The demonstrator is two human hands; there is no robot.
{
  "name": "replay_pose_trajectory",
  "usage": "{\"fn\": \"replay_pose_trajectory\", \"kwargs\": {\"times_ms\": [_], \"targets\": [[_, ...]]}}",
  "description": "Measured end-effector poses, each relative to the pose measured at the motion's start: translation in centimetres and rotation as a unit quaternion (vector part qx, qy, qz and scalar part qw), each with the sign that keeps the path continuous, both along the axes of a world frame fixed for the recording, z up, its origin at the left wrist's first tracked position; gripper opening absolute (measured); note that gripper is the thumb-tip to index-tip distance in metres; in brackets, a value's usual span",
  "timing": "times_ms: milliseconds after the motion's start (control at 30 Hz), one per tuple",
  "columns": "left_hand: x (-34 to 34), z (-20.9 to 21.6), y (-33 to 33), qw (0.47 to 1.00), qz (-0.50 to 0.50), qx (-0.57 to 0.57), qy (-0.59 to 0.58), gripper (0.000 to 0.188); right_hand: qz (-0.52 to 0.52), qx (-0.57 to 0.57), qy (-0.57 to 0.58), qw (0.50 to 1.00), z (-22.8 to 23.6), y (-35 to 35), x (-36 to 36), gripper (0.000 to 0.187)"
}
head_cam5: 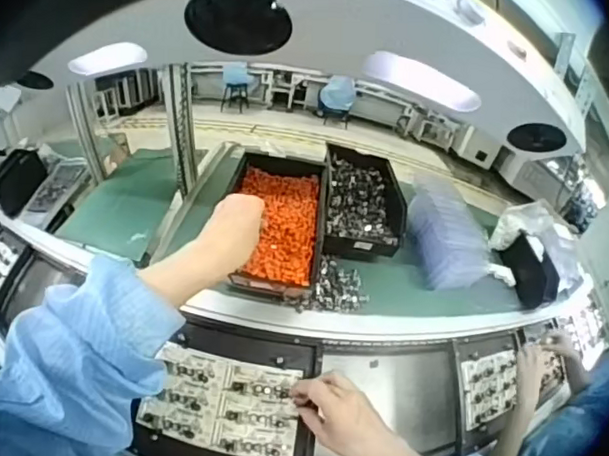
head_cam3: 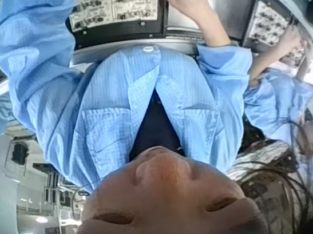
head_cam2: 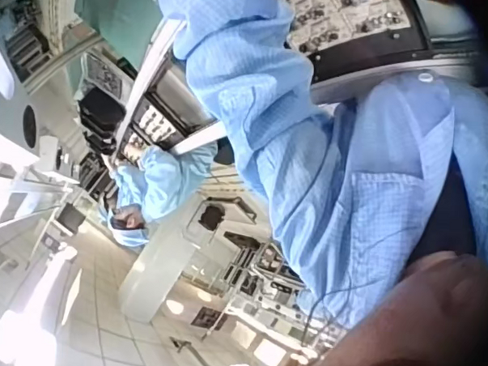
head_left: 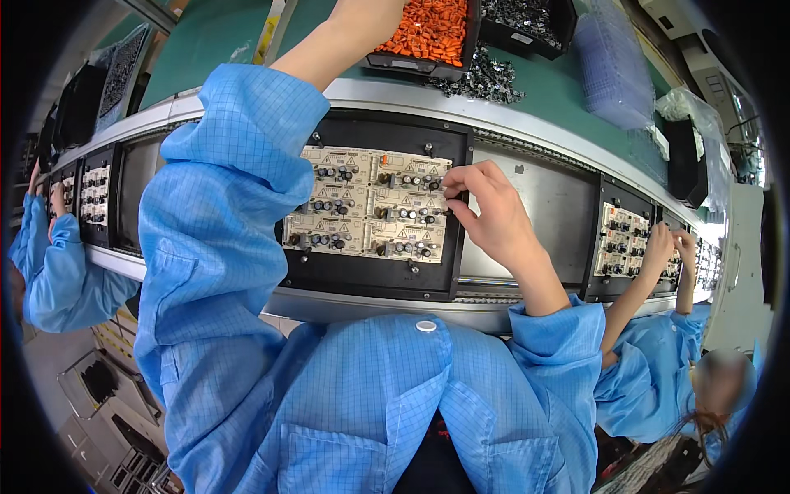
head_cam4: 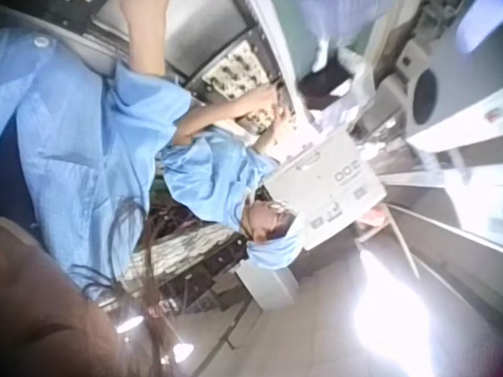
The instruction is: Manual assembly of small electronic components onto printed circuit boards on a production line.
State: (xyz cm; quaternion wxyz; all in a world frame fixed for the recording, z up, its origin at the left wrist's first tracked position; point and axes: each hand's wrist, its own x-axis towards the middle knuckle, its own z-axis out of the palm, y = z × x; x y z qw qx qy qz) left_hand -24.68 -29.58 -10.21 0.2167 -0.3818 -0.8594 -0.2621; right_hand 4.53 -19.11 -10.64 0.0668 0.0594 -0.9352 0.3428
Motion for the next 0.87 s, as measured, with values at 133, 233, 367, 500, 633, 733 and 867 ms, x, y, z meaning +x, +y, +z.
{"fn": "replay_pose_trajectory", "kwargs": {"times_ms": [133, 233, 367, 500, 633, 733, 867], "targets": [[0.4, 0.6, -0.2, 0.999, -0.014, 0.029, -0.041, 0.013, 0.0, 0.031, 0.008, 0.999, 0.3, -0.4, 0.0, 0.031], [1.3, 1.0, -1.0, 0.989, -0.083, 0.07, -0.098, 0.017, 0.001, 0.055, 0.007, 0.998, 0.2, -0.5, -0.2, 0.028], [5.6, 4.2, -5.1, 0.969, -0.11, 0.005, -0.223, 0.019, 0.007, 0.069, -0.005, 0.998, 0.5, 0.6, -0.6, 0.026], [10.5, 3.6, -9.1, 0.918, -0.131, 0.013, -0.374, 0.016, -0.128, 0.084, 0.032, 0.988, 0.6, 5.7, -3.3, 0.027], [15.1, 3.9, -11.3, 0.88, -0.122, -0.05, -0.456, 0.014, -0.17, 0.138, 0.119, 0.968, -0.6, 11.7, -7.8, 0.023], [16.8, 2.6, -12.5, 0.875, -0.106, -0.043, -0.471, 0.014, -0.151, 0.161, 0.078, 0.972, -0.7, 12.6, -9.9, 0.025], [17.9, 1.8, -12.9, 0.881, -0.093, -0.031, -0.463, 0.02, -0.17, 0.238, -0.092, 0.952, 1.5, 11.1, -11.6, 0.031]]}}
